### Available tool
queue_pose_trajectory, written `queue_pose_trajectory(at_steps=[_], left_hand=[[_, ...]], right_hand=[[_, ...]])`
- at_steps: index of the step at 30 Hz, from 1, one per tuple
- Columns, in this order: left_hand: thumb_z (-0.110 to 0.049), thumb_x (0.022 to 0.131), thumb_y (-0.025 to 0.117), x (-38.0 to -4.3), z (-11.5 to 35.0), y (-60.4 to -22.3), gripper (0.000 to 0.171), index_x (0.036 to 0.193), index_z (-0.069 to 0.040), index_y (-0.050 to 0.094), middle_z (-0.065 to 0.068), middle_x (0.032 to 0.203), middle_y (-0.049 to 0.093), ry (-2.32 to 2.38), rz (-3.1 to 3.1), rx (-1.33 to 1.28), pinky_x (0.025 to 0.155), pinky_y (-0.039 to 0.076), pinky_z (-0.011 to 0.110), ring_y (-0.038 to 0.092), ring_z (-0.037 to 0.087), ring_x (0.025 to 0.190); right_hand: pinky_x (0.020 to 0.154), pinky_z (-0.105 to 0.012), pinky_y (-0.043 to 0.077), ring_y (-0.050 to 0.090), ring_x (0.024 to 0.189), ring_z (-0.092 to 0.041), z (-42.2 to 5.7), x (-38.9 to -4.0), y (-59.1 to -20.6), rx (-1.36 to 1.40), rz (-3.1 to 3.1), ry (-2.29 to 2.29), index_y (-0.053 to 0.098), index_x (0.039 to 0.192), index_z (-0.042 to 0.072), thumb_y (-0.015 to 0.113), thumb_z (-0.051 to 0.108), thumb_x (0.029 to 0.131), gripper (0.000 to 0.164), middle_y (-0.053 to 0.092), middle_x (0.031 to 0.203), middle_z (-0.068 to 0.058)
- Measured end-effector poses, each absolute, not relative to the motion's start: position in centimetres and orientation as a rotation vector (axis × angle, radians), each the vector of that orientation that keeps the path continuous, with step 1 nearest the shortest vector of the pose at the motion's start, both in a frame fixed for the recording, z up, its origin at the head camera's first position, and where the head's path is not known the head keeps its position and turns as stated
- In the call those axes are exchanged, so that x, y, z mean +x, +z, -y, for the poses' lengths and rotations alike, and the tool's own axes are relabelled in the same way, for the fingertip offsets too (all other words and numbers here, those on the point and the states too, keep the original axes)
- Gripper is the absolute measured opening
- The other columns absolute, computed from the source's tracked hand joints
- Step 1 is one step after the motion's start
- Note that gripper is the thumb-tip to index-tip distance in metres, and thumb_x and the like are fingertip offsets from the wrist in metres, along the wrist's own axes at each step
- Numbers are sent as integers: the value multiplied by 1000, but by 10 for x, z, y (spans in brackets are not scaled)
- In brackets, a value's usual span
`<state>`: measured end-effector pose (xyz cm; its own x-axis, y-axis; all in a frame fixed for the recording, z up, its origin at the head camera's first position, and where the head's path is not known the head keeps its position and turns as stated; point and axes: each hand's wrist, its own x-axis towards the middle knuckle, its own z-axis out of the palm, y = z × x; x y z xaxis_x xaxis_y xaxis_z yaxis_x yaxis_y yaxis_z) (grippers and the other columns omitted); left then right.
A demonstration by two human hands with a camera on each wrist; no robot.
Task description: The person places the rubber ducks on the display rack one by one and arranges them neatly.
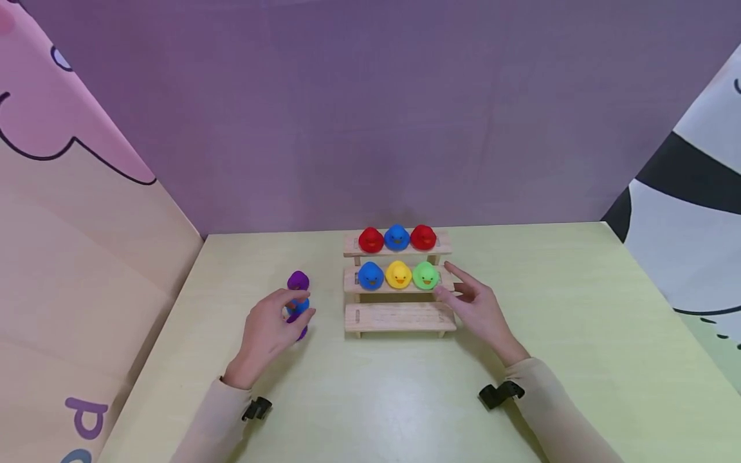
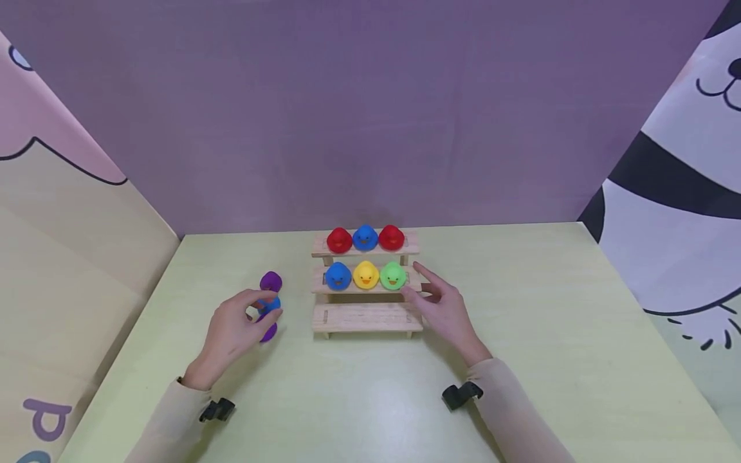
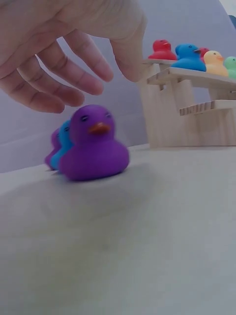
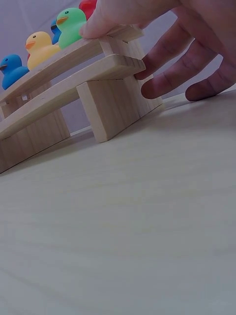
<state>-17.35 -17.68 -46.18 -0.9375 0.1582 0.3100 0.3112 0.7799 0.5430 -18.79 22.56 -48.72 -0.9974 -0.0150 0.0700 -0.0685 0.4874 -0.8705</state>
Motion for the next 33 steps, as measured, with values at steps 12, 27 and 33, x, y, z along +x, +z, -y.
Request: queue_pose_trajectory(at_steps=[12, 27, 33], left_hand=[[-25, 90, 87, -164, 202, -467, 33, 120, -13, 80, 4, 116, 80, -967, 2827, -322, 70, 55, 33, 75, 26, 99], [-24, 87, 89, -161, 211, -471, 30, 116, -17, 82, 1, 110, 81, -951, 2943, -310, 72, 56, 35, 76, 21, 92], [-24, 88, 88, -161, 212, -472, 31, 118, -16, 82, 2, 112, 80, -958, 2965, -295, 70, 55, 33, 75, 20, 92]], right_hand=[[101, -56, 59, 64, 130, -46, -227, -189, -488, 88, 2661, 1560, 45, 164, 26, 70, 45, 103, 69, 48, 164, -20], [102, -56, 59, 65, 129, -45, -224, -189, -486, 75, 2664, 1569, 45, 164, 25, 71, 45, 102, 69, 48, 164, -21], [95, -37, 60, 66, 128, -43, -225, -188, -486, 73, 2673, 1561, 45, 163, 25, 71, 44, 102, 69, 50, 163, -21]])
